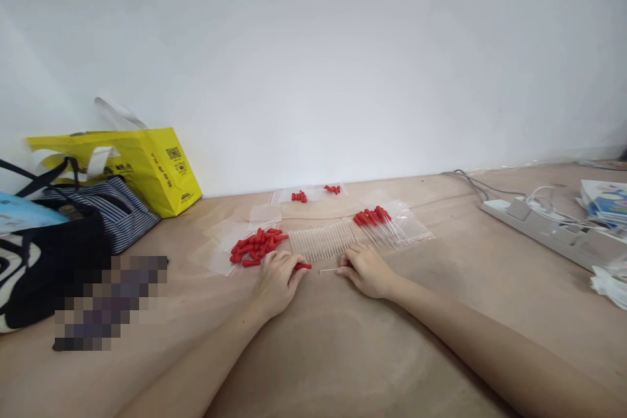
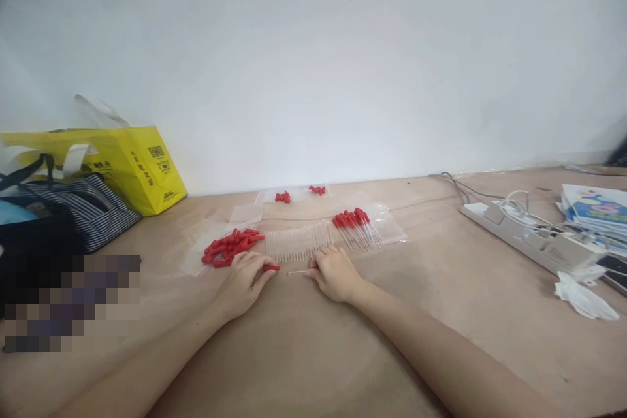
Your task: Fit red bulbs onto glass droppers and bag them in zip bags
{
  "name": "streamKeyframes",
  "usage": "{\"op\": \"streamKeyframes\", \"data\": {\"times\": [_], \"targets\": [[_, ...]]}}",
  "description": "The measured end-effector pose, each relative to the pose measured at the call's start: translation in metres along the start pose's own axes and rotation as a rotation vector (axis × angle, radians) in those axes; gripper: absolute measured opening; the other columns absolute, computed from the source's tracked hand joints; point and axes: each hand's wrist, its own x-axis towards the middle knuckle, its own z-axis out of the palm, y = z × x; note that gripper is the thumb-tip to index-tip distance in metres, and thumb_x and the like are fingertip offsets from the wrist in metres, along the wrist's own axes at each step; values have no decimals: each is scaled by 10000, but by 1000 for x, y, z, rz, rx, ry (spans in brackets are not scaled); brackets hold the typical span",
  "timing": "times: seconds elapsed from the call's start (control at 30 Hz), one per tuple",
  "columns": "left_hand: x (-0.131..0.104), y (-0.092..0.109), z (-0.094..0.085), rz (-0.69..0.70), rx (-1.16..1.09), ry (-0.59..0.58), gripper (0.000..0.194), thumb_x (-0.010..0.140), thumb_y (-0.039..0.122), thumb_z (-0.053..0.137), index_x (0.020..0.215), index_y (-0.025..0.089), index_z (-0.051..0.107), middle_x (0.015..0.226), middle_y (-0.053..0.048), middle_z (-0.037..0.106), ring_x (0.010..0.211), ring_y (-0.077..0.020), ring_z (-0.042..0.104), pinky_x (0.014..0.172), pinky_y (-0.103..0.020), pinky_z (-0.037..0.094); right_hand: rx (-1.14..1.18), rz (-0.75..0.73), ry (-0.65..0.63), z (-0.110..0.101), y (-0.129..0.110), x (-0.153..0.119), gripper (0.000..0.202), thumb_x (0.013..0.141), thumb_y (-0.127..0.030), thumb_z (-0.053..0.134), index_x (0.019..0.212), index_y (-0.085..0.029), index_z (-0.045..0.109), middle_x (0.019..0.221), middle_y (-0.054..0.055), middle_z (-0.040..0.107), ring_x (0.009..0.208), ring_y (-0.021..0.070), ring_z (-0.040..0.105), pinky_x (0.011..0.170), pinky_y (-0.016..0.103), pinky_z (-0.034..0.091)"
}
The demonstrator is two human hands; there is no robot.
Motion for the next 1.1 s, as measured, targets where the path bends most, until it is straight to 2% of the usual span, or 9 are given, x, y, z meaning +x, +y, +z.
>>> {"op": "streamKeyframes", "data": {"times": [0.23, 0.53, 0.77, 1.1], "targets": [[1, -1, 3, -33, 18, 10, 82, 811, 243, 478, 834, 202, 546, 786, -4, 630, 765, -180, 542, 779, -360, 323, 162, 14, 77, 5, -5, -2, 74, 838, -191, 421, 784, -168, 466, 773, 30, 583, 721, 141, 510, 655, 259, 341], [1, 5, 3, -18, -19, 25, 108, 821, 245, 454, 824, 196, 550, 760, 2, 623, 752, -174, 542, 796, -359, 325, 145, 18, 91, 10, -9, -1, 73, 838, -208, 437, 796, -175, 487, 777, 11, 614, 696, 134, 532, 686, 269, 312], [2, 11, 8, -7, -84, 23, 148, 831, 261, 452, 832, 212, 592, 769, 5, 646, 756, -168, 559, 754, -344, 325, 162, -119, 120, 9, -10, -4, 131, 846, -173, 404, 795, -181, 525, 789, 5, 623, 733, 128, 535, 683, 253, 283], [-1, 16, 4, 99, -22, 50, 137, 824, 237, 470, 753, 210, 584, 717, 24, 652, 726, -156, 560, 839, -391, 257, -111, -320, 190, 5, -9, -2, 177, 824, -150, 399, 713, -155, 537, 661, 13, 583, 575, 107, 450, 640, 276, 209]]}}
